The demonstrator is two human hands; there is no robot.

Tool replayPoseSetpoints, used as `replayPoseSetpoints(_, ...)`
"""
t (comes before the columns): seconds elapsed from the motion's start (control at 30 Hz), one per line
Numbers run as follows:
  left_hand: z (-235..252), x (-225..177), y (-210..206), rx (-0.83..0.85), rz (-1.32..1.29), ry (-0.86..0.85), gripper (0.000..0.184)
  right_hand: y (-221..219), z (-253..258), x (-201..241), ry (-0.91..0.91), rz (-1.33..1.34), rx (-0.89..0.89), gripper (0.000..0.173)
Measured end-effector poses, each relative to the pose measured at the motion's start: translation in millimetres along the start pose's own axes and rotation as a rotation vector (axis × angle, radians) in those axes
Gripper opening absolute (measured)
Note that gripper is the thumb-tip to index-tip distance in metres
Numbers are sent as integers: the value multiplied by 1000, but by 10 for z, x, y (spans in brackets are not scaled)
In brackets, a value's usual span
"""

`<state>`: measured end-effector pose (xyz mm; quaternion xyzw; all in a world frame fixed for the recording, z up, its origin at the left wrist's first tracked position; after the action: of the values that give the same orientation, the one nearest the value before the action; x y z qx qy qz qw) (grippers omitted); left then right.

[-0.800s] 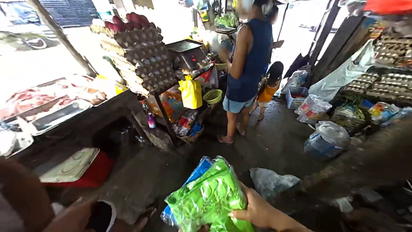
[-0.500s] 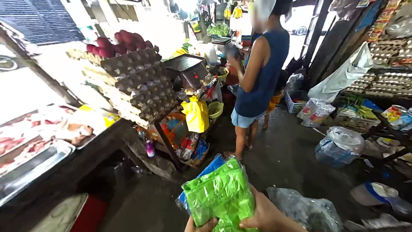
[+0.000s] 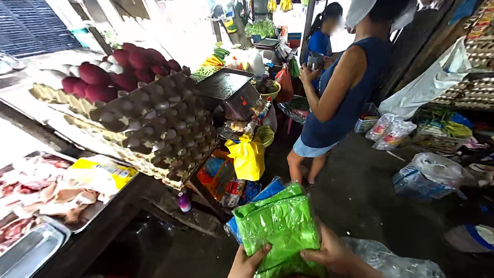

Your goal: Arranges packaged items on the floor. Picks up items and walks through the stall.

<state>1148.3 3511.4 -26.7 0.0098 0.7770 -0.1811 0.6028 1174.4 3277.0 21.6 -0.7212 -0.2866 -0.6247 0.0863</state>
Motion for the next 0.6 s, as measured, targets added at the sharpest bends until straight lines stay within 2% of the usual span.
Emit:
replayPoseSetpoints(0.2, 766, -325, 59, -60, 154, -48, 39, 506, 713, -189, -58, 136, -21, 126)
replayPoseSetpoints(0.23, 945, -364, 48, -56, 180, -71, 39, 638, 849, -213, -62, 166, -39, 123)
replayPoseSetpoints(0.3, 1365, -480, 9, -50, 247, -116, 39, 963, 1152, -203, -46, 219, -88, 106)
replayPoseSetpoints(0.4, 2035, -707, -123, -23, 328, -201, 42, 1568, 1592, -129, 23, 155, -165, 84)
replayPoseSetpoints(0.6, 3204, -1237, -371, -148, 185, -190, 58, 2778, 2379, 257, 48, 34, -125, 80)
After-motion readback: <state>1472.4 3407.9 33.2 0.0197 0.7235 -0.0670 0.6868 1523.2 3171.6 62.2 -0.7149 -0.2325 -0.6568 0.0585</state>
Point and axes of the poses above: each hand's wrist, its own z-axis towards the middle knuckle, its own y-axis out of the back of the hand, x = y × z, the point moved 10 cm from there along z, towards the middle knuckle, and after that the axes turned 13 degrees about x, right-handed, at the moved point
